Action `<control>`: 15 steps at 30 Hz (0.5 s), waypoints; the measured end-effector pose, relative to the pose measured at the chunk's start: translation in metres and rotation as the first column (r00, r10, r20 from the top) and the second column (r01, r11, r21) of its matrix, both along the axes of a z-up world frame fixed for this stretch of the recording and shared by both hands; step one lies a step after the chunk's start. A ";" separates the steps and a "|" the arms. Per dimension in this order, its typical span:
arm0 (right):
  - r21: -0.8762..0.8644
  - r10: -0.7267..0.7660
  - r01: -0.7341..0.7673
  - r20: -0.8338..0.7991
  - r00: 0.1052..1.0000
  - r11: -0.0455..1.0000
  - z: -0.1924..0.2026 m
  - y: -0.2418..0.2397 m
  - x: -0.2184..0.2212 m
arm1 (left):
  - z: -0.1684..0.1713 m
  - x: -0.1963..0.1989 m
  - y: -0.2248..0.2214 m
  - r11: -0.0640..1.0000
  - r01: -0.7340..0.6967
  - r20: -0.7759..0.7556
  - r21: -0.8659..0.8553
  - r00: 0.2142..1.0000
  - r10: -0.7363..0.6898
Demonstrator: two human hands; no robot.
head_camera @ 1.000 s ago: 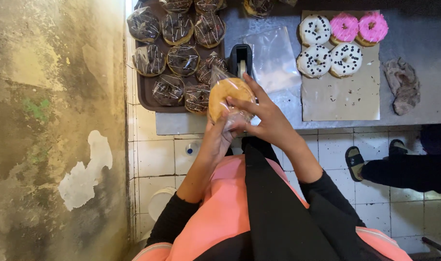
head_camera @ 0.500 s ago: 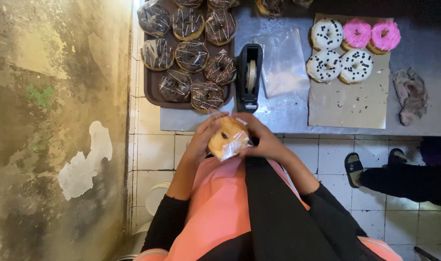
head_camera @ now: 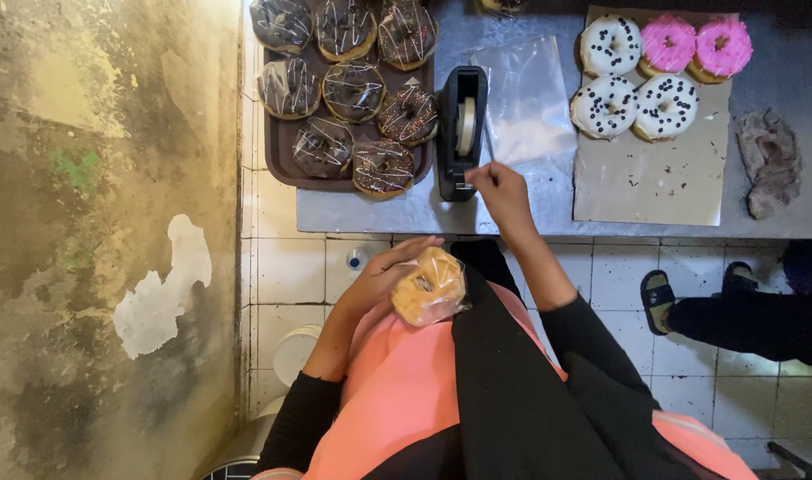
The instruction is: The person places donuts into plastic bags by hand and seals them using a tape dispenser.
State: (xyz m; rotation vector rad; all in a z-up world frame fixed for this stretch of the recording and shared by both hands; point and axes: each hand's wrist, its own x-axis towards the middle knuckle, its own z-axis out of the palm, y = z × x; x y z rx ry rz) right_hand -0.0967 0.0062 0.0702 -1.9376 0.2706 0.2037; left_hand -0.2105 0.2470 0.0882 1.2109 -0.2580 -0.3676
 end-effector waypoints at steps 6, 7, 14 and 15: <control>-0.265 0.090 -0.101 -0.051 0.995 0.959 -0.100 -0.016 -0.031 | -0.007 0.002 0.007 0.987 0.132 0.083 0.096 0.987 -0.141; -0.265 0.088 -0.099 -0.054 0.995 0.959 -0.088 -0.013 -0.030 | -0.003 0.002 0.005 0.986 0.135 0.080 0.096 0.987 -0.143; -0.303 0.353 -0.374 -0.123 0.927 0.876 0.010 -0.021 -0.039 | 0.020 0.016 0.002 0.972 0.178 0.117 0.156 0.973 -0.197; 0.060 0.273 -0.268 -0.104 0.956 0.962 0.049 -0.015 -0.047 | 0.023 0.015 0.000 0.970 0.189 0.095 0.153 0.974 -0.205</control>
